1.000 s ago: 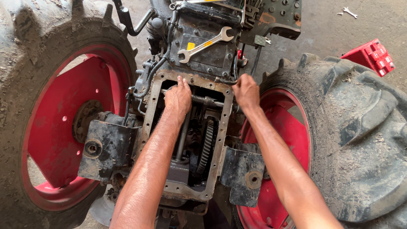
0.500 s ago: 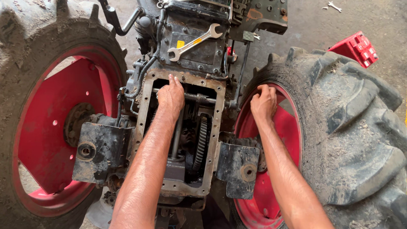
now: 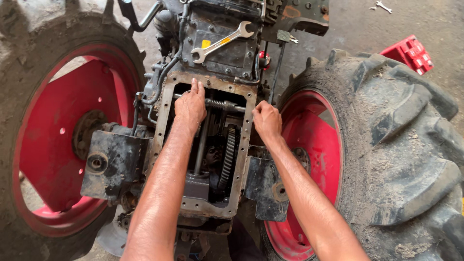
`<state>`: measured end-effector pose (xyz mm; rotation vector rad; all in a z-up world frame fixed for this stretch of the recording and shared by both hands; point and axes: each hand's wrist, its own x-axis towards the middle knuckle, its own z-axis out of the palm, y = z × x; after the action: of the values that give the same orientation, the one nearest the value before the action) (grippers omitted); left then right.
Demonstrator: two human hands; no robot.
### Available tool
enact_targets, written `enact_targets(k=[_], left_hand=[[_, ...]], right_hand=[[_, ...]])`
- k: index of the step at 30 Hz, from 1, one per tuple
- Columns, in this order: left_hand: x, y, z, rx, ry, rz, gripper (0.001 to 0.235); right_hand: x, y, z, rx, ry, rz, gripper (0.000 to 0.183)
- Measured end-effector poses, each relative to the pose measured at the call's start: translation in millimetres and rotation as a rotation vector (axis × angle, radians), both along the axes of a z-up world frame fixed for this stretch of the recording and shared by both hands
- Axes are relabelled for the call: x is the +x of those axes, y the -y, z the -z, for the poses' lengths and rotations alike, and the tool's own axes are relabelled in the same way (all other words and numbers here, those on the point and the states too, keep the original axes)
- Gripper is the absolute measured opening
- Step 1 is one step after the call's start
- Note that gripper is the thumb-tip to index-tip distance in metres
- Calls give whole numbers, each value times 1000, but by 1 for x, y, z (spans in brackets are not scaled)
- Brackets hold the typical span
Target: The person cleans the interior of a tractor's differential housing using a cloth. They wipe the metal surfaces and gears inside the open housing, moving the cloth around to remove dirt and grime.
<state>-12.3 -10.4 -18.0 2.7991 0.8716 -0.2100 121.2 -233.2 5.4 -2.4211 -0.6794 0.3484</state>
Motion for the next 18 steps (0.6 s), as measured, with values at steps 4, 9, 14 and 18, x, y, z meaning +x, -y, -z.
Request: enact_targets(k=[4, 9, 14, 18], left_hand=[[-13, 27, -23, 0, 163, 15, 68], [-15, 78, -32, -25, 370, 138, 56], [-5, 101, -11, 105, 279, 236, 64], [-3, 109, -5, -5, 92, 186, 75]], right_hand=[[4, 0, 11, -31, 100, -75, 17], [5, 1, 6, -13, 125, -174, 23], [-5, 32, -13, -283, -260, -65, 21], [6, 67, -20, -404, -301, 99, 21]])
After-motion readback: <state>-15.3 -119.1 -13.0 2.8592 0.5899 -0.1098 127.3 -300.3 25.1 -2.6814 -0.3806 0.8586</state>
